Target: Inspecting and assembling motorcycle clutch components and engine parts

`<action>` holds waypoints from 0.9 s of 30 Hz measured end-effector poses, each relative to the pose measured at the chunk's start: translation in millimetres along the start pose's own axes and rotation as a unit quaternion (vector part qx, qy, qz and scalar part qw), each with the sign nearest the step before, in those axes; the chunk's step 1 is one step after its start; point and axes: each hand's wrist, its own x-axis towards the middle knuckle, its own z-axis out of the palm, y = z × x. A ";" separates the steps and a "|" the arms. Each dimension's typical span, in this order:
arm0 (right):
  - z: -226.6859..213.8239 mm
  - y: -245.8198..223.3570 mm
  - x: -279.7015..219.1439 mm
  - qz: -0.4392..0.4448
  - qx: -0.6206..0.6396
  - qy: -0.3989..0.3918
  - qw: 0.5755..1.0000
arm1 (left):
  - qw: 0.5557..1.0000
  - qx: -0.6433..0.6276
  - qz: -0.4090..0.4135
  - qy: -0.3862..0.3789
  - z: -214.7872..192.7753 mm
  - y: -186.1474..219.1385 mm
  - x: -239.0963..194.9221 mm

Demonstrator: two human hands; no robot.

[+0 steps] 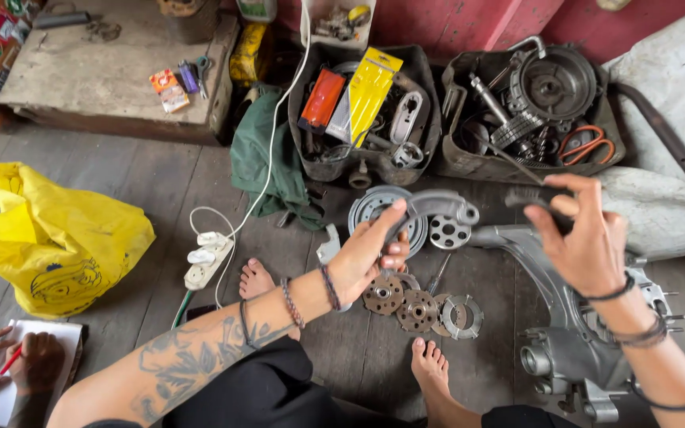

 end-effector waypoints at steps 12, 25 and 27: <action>-23.5 -30.3 -2.4 0.092 0.427 -0.176 0.882 | 0.954 0.147 0.230 -0.124 -3.0 5.7 -4.0; -45.9 -70.5 -0.2 -0.058 0.304 -0.059 0.949 | 0.897 0.281 0.308 -0.145 5.1 1.4 -15.1; -42.9 -65.4 1.2 -0.093 0.274 -0.046 0.956 | 0.894 0.284 0.319 -0.138 5.7 4.2 -20.6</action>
